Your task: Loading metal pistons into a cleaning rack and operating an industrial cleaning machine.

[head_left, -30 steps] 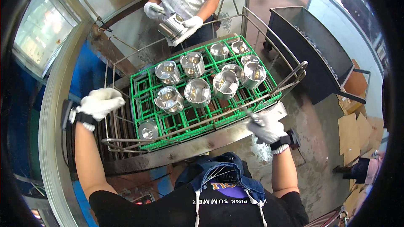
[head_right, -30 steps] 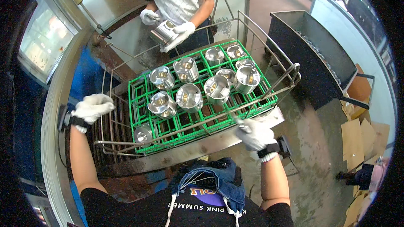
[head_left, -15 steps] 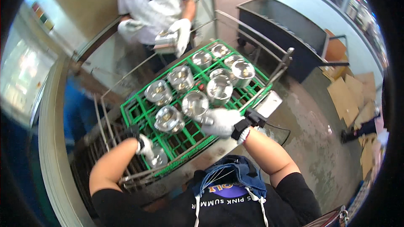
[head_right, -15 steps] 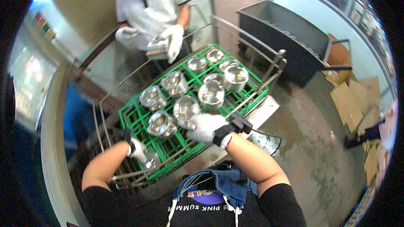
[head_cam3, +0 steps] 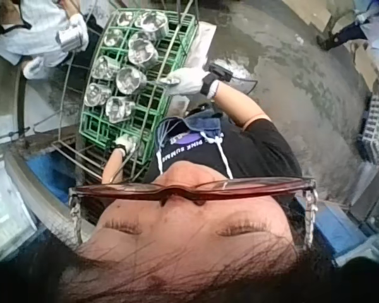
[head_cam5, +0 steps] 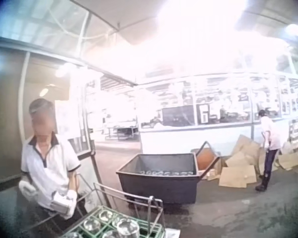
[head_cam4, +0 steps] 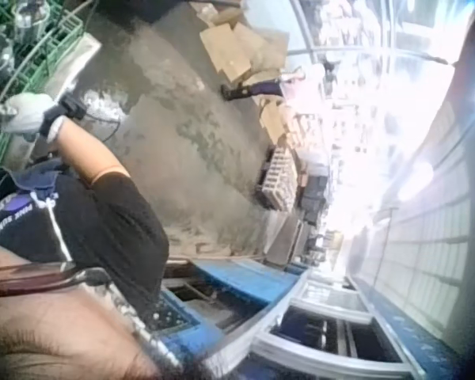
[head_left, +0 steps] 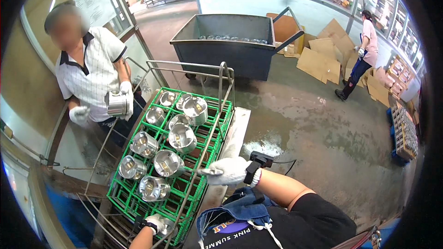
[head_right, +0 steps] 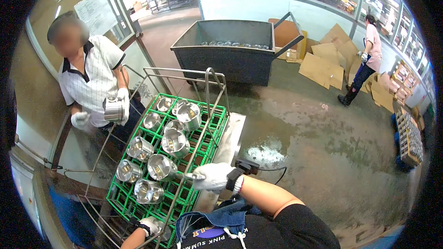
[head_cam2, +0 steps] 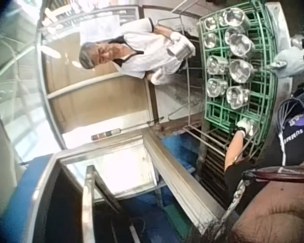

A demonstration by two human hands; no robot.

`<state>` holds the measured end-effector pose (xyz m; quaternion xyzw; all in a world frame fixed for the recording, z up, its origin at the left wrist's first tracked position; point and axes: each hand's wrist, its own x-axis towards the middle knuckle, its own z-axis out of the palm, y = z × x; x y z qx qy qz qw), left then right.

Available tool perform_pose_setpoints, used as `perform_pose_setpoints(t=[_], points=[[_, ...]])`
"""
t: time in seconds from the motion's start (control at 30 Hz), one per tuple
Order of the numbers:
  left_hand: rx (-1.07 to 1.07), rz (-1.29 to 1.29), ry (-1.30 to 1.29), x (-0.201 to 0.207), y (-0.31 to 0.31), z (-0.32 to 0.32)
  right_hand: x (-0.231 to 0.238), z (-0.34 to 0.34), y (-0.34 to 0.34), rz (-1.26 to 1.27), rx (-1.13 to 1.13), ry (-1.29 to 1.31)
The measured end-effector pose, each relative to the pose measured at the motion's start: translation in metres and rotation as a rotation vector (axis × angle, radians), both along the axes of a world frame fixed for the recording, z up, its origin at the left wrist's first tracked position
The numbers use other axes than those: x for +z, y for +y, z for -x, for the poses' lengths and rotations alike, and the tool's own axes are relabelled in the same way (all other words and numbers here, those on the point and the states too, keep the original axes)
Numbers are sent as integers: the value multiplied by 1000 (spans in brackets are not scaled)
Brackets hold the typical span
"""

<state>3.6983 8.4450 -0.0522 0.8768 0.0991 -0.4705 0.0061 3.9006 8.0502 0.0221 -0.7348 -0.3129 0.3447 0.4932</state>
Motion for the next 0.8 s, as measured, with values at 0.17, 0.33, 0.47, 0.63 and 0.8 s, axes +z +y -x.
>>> perform_pose_setpoints(t=[0.17,0.33,0.47,0.63,0.8], points=[[-332,-75,61,2,5,6,84,22,-23,277,88,-147],[-531,-255,-2,123,-44,-16,87,38,-14,211,397,99],[330,-222,-720,142,-26,-3,84,35,12,172,221,88],[1151,848,-1454,107,12,38,106,49,24,-138,443,314],[1875,1616,-1465,139,-6,27,57,47,31,-64,321,-20]])
